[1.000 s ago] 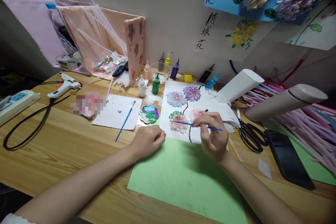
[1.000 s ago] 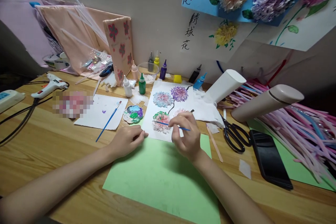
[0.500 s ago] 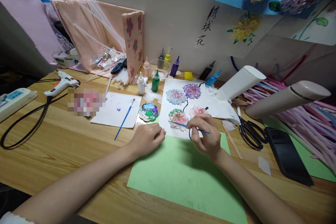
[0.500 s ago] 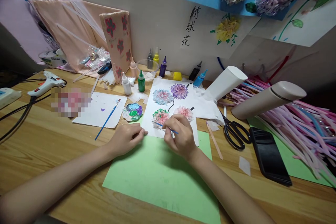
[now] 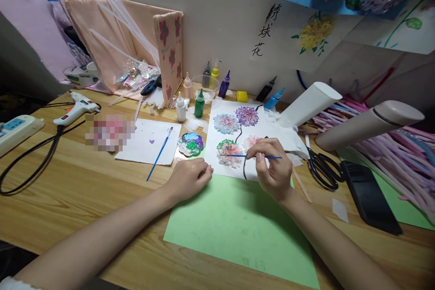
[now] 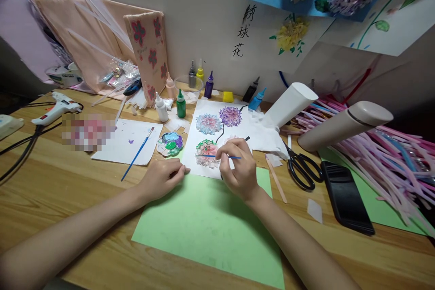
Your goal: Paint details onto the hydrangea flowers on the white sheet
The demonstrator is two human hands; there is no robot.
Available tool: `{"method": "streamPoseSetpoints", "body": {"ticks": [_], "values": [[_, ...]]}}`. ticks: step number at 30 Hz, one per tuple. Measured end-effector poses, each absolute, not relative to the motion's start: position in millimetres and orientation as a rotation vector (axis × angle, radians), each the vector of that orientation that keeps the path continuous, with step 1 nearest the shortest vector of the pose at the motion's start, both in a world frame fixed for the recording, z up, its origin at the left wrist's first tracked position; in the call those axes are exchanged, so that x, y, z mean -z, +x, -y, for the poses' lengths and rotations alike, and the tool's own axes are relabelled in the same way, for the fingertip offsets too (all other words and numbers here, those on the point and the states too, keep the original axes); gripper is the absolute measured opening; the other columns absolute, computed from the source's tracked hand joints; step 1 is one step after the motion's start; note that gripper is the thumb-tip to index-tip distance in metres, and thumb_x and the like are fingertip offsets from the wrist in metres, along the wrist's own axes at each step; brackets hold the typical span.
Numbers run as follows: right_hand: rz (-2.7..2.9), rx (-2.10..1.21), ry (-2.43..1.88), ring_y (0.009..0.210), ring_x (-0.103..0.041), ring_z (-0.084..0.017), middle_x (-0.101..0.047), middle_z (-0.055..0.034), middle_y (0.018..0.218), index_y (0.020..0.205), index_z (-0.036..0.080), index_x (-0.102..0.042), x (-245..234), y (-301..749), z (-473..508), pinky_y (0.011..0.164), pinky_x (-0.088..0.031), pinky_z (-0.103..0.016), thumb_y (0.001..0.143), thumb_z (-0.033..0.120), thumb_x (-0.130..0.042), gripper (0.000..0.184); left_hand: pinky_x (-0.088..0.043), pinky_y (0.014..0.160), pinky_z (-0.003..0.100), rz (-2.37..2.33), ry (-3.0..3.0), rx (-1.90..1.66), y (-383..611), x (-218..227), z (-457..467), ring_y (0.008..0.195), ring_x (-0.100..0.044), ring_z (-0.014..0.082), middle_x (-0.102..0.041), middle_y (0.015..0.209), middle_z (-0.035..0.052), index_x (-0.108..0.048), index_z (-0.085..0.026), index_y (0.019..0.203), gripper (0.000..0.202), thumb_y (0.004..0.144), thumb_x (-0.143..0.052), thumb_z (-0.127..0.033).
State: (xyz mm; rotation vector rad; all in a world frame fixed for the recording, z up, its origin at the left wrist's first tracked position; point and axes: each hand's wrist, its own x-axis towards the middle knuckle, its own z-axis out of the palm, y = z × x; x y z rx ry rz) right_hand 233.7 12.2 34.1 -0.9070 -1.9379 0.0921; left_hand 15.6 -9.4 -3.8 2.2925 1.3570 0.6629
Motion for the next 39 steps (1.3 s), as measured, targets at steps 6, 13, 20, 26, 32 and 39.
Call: {"method": "streamPoseSetpoints", "body": {"ticks": [6, 13, 20, 26, 32, 39], "values": [[1.944, -0.102, -0.947, 0.072, -0.053, -0.018, -0.056, -0.0020, 0.070, 0.076, 0.022, -0.055, -38.1, 234.9, -14.8, 0.066, -0.045, -0.033, 0.085, 0.009, -0.043, 0.020, -0.028, 0.057, 0.025, -1.351, 2.285, -0.665, 15.5, 4.5, 8.9, 0.058, -0.051, 0.0106, -0.055, 0.061, -0.0002, -0.057, -0.015, 0.063, 0.035, 0.092, -0.041, -0.024], [1.938, -0.147, -0.961, 0.076, -0.054, -0.018, -0.057, -0.0031, 0.073, 0.079, 0.021, -0.056, -37.0, 234.2, -13.3, 0.071, -0.045, -0.034, 0.088, 0.011, -0.043, 0.019, -0.028, 0.057, 0.026, -1.349, 2.272, -0.674, 15.1, 5.0, 9.5, 0.057, -0.050, 0.0104, -0.054, 0.061, -0.0005, -0.055, -0.015, 0.061, 0.035, 0.092, -0.042, -0.024], [1.979, -0.081, -0.955, 0.077, -0.053, -0.019, -0.059, -0.0022, 0.073, 0.082, 0.022, -0.056, -34.0, 232.2, -13.9, 0.071, -0.046, -0.035, 0.087, 0.009, -0.044, 0.018, -0.028, 0.057, 0.026, -1.342, 2.275, -0.670, 14.8, 6.0, 8.8, 0.057, -0.050, 0.0104, -0.053, 0.061, -0.0008, -0.056, -0.015, 0.062, 0.035, 0.093, -0.041, -0.025], [2.035, -0.074, -0.906, 0.077, -0.051, -0.019, -0.059, -0.0022, 0.071, 0.082, 0.022, -0.054, -36.2, 231.9, -13.2, 0.069, -0.046, -0.034, 0.085, 0.008, -0.044, 0.018, -0.029, 0.058, 0.026, -1.335, 2.269, -0.661, 14.8, 5.9, 8.8, 0.058, -0.050, 0.0105, -0.053, 0.060, -0.0010, -0.055, -0.015, 0.062, 0.036, 0.093, -0.041, -0.025], [2.080, 0.032, -0.835, 0.076, -0.050, -0.020, -0.061, -0.0025, 0.069, 0.084, 0.021, -0.052, -35.5, 230.3, -11.8, 0.068, -0.045, -0.034, 0.082, 0.003, -0.046, 0.020, -0.030, 0.058, 0.026, -1.329, 2.272, -0.652, 15.0, 4.8, 8.8, 0.058, -0.050, 0.0107, -0.052, 0.060, -0.0011, -0.054, -0.015, 0.062, 0.035, 0.093, -0.041, -0.024], [2.138, 0.046, -0.762, 0.073, -0.052, -0.019, -0.062, -0.0024, 0.070, 0.089, 0.021, -0.052, -35.3, 227.9, -7.9, 0.066, -0.046, -0.033, 0.080, 0.001, -0.049, 0.022, -0.030, 0.058, 0.026, -1.329, 2.272, -0.669, 14.4, 5.7, 9.8, 0.058, -0.050, 0.0105, -0.051, 0.060, -0.0016, -0.052, -0.016, 0.061, 0.034, 0.093, -0.043, -0.024]]}}
